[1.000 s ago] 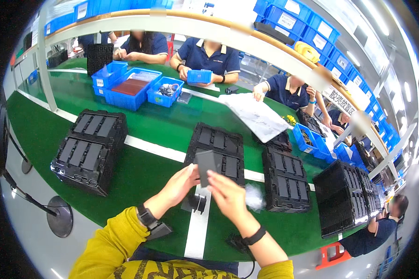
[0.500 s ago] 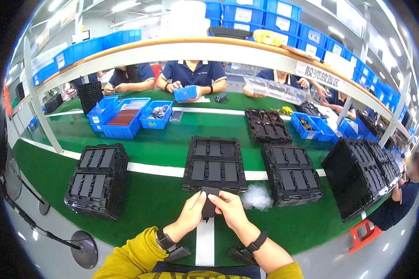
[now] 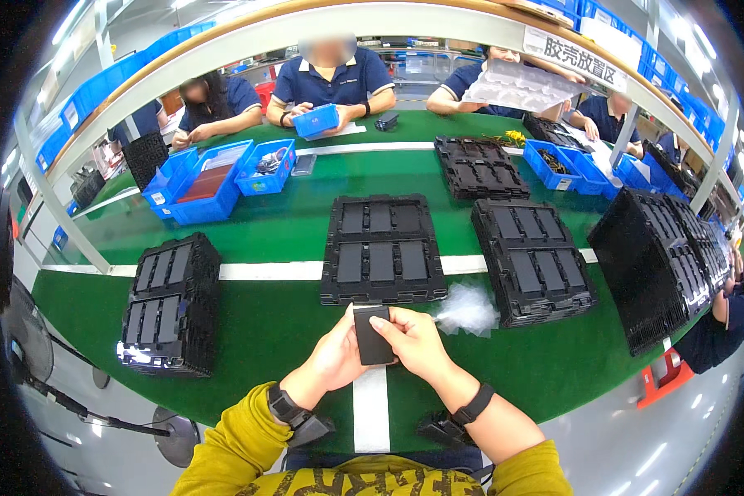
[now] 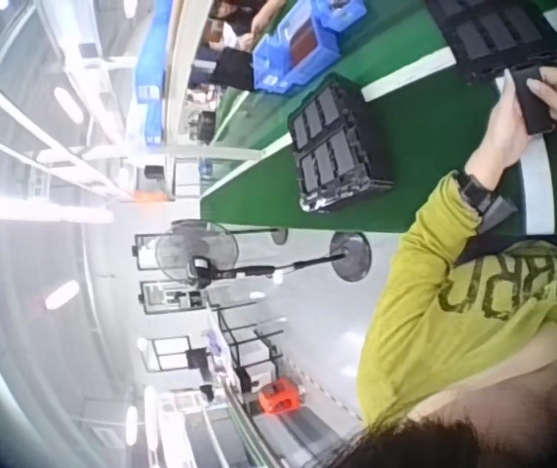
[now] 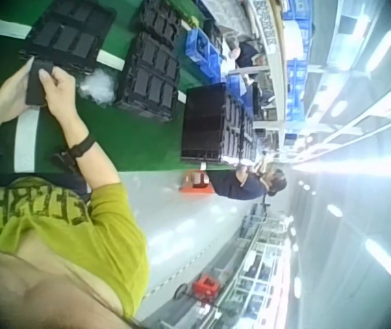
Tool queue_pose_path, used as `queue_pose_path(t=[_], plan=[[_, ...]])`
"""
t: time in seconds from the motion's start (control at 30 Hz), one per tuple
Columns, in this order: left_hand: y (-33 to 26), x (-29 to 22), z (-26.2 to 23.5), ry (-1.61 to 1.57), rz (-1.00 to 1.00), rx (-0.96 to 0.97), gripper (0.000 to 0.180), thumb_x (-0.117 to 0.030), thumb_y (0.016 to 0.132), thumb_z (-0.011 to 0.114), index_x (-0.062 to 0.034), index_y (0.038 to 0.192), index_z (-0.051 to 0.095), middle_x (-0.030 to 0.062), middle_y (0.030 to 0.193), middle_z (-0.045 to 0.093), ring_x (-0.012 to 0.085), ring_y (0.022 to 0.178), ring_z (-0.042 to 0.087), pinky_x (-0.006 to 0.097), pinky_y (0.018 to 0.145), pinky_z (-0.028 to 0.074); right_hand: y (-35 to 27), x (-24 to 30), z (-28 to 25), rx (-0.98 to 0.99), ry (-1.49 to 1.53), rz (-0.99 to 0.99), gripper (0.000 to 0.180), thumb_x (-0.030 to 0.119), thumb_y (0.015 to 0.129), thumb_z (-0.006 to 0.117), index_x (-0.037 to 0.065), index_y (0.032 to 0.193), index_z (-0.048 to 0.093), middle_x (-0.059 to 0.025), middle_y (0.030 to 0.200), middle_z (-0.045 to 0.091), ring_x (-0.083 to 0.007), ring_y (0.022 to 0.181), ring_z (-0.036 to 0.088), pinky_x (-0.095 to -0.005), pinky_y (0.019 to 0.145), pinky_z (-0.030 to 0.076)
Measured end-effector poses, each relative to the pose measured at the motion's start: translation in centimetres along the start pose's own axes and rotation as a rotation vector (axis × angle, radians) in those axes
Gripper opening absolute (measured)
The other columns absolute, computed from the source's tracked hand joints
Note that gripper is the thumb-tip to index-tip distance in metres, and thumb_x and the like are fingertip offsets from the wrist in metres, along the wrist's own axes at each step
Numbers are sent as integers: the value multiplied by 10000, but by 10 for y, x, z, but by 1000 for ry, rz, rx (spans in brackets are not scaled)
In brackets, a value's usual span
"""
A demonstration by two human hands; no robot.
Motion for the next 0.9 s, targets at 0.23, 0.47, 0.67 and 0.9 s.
queue_pose_path(t=[0.23,0.47,0.67,0.9], plan=[[-5,-4,10,-61,-123,112,539,-470,947,169,-95,1268,386,115,1162,510,268,1034,534,487,894,440,-2,4,1,14,-47,-57,192,171,863,578,-8,918,619,-2,689,611,-28,599,506,-202,518,413],[-4,-3,2,-48,-109,153,474,-406,960,248,-62,1254,388,130,1141,517,254,1004,552,447,872,466,-6,2,3,-68,134,-11,179,196,863,583,26,890,633,37,664,574,0,515,409,-165,445,326],[-5,-1,12,13,-16,166,515,-416,937,328,-26,1272,357,159,1201,487,301,1072,524,494,887,452,-3,-3,-2,-124,434,21,178,196,859,595,24,869,638,26,707,591,-4,519,443,-145,442,341],[1,-11,-13,289,241,19,384,-303,953,361,9,1098,530,152,1058,586,258,991,573,424,883,452,8,5,-26,-107,250,-171,193,125,852,589,-17,977,628,-32,888,643,-87,712,574,-233,670,470]])
Point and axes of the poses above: each hand's wrist, its own y-axis towards the middle knuckle, its own z-axis out of the palm, x = y × z, the point moved 4 cm from there along y, towards the middle knuckle
